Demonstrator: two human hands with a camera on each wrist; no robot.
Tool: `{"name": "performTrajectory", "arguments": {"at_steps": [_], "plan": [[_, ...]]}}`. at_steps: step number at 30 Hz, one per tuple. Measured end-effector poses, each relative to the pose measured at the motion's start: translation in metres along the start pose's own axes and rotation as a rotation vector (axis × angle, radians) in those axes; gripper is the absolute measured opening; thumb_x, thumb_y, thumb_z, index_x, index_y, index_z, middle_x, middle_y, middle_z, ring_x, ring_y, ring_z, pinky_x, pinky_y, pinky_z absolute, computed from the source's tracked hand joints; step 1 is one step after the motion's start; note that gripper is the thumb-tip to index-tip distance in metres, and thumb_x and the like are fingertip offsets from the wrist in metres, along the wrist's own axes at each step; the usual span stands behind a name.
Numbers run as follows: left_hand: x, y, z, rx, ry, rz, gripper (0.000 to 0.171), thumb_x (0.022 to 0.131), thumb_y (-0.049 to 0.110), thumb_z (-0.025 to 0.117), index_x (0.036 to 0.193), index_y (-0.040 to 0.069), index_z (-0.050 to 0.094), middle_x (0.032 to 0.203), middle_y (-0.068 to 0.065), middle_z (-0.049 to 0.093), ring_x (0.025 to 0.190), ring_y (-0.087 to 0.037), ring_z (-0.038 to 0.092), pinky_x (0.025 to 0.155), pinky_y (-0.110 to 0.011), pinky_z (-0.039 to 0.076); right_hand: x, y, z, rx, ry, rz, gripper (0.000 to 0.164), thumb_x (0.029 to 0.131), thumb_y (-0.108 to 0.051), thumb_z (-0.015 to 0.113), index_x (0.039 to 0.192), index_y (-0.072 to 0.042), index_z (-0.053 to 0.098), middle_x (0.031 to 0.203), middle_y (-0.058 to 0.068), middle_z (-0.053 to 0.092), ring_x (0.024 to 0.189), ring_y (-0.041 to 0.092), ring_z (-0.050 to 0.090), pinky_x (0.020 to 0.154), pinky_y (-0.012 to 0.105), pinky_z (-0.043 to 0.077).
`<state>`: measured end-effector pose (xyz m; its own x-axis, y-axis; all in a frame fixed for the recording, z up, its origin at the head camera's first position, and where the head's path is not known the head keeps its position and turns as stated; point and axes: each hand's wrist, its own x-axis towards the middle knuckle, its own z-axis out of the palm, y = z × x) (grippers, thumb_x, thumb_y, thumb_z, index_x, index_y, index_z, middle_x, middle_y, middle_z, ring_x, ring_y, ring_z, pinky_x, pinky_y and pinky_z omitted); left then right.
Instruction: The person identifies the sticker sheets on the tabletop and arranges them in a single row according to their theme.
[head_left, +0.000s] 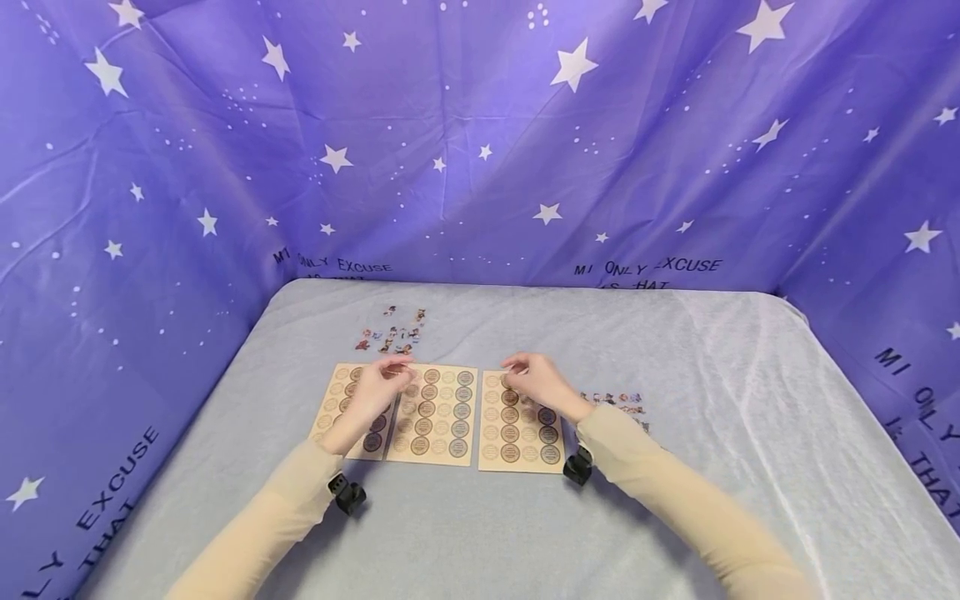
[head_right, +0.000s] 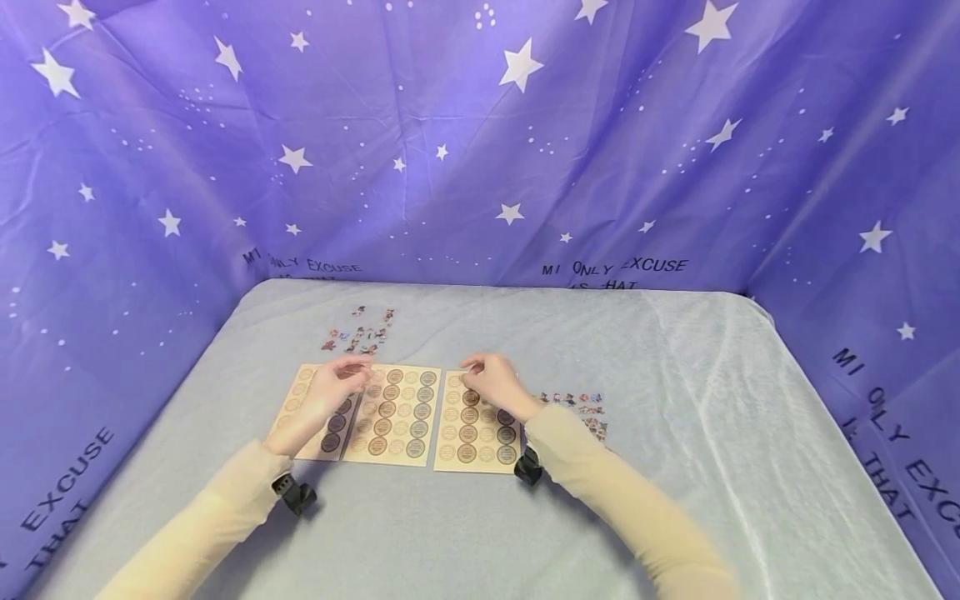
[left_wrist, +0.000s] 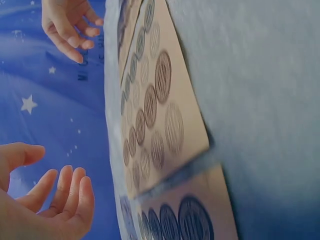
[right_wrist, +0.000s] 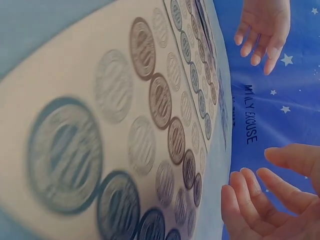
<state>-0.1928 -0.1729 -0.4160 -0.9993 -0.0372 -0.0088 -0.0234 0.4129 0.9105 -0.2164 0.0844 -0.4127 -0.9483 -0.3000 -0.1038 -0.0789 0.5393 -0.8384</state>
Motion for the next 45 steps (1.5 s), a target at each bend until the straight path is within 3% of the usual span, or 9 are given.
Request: {"name": "performTrajectory", "arguments": {"at_steps": [5,8,13,17,21,27,32,41,45], "plan": [[0.006,-0.004,-0.012,0.037,0.026,0.001,0.031,0.083,0.004,0.053,0.112,-0.005,0.056,0.092,-0.016,0.06,0.08,-0.022,0.058,0.072,-0.034,0.051,0.011,-0.005,0.01,-0.062,0.033,-0.049,0.028,0.08,-0.007,0.055,0.105,0.001,0.061,0.087,0.011,0.061,0.072,0.02,0.055,0.061,0.027,0.047],[0.01,-0.007,-0.019,0.061,0.052,-0.002,0.031,0.081,0.004,0.053,0.111,-0.005,0.057,0.091,-0.016,0.06,0.079,-0.021,0.057,0.069,-0.029,0.05,0.017,-0.009,0.016,-0.045,0.026,-0.059,0.028,0.081,-0.006,0.055,0.106,0.002,0.06,0.086,0.012,0.061,0.074,0.023,0.058,0.063,0.026,0.049],[0.017,-0.009,-0.029,0.081,0.083,-0.009,0.032,0.081,0.004,0.053,0.112,-0.005,0.056,0.092,-0.017,0.061,0.072,-0.01,0.053,0.064,-0.02,0.046,0.026,-0.017,0.029,0.014,0.014,-0.045,0.028,0.081,-0.004,0.055,0.108,0.004,0.059,0.086,0.013,0.06,0.063,0.024,0.059,0.052,0.025,0.049],[0.024,-0.012,-0.035,0.058,0.108,-0.025,0.032,0.082,0.004,0.053,0.112,-0.008,0.055,0.091,-0.018,0.061,0.066,-0.003,0.052,0.065,-0.024,0.051,0.034,-0.023,0.039,-0.013,0.033,-0.039,0.027,0.081,-0.005,0.056,0.106,0.001,0.061,0.085,0.011,0.061,0.061,0.02,0.055,0.048,0.02,0.043],[0.032,-0.019,-0.04,0.035,0.128,-0.042,0.033,0.081,0.003,0.053,0.112,-0.01,0.055,0.084,-0.014,0.06,0.065,-0.008,0.056,0.066,-0.028,0.053,0.041,-0.028,0.048,-0.009,0.037,-0.038,0.026,0.081,-0.005,0.056,0.105,0.001,0.062,0.083,0.011,0.061,0.064,0.021,0.055,0.051,0.02,0.043],[0.043,-0.029,-0.047,0.006,0.159,-0.053,0.032,0.08,0.0,0.052,0.11,-0.012,0.055,0.079,-0.007,0.059,0.063,-0.01,0.057,0.06,-0.025,0.053,0.051,-0.032,0.058,0.005,0.018,-0.054,0.026,0.083,-0.008,0.055,0.107,0.0,0.061,0.087,0.01,0.061,0.068,0.015,0.053,0.059,0.022,0.045],[0.052,-0.035,-0.051,0.016,0.193,-0.09,0.033,0.081,0.003,0.053,0.111,-0.009,0.055,0.081,-0.009,0.061,0.071,-0.019,0.06,0.062,-0.026,0.052,0.059,-0.036,0.067,0.076,0.006,-0.019,0.027,0.085,-0.01,0.054,0.11,-0.002,0.06,0.094,0.01,0.06,0.076,0.018,0.055,0.064,0.026,0.047],[0.067,-0.039,-0.059,0.024,0.213,-0.145,0.034,0.082,0.005,0.053,0.114,-0.007,0.054,0.084,-0.011,0.059,0.061,-0.013,0.057,0.06,-0.024,0.051,0.076,-0.047,0.085,0.219,0.054,0.015,0.031,0.083,-0.008,0.056,0.113,0.0,0.058,0.094,0.012,0.06,0.081,0.021,0.057,0.069,0.026,0.048],[0.072,-0.037,-0.063,0.046,0.243,-0.146,0.035,0.081,0.004,0.052,0.114,-0.006,0.055,0.085,-0.01,0.058,0.068,-0.019,0.057,0.059,-0.021,0.048,0.08,-0.05,0.09,0.248,0.077,0.006,0.033,0.084,-0.008,0.054,0.117,0.0,0.056,0.096,0.012,0.06,0.085,0.021,0.057,0.074,0.027,0.048]]}}
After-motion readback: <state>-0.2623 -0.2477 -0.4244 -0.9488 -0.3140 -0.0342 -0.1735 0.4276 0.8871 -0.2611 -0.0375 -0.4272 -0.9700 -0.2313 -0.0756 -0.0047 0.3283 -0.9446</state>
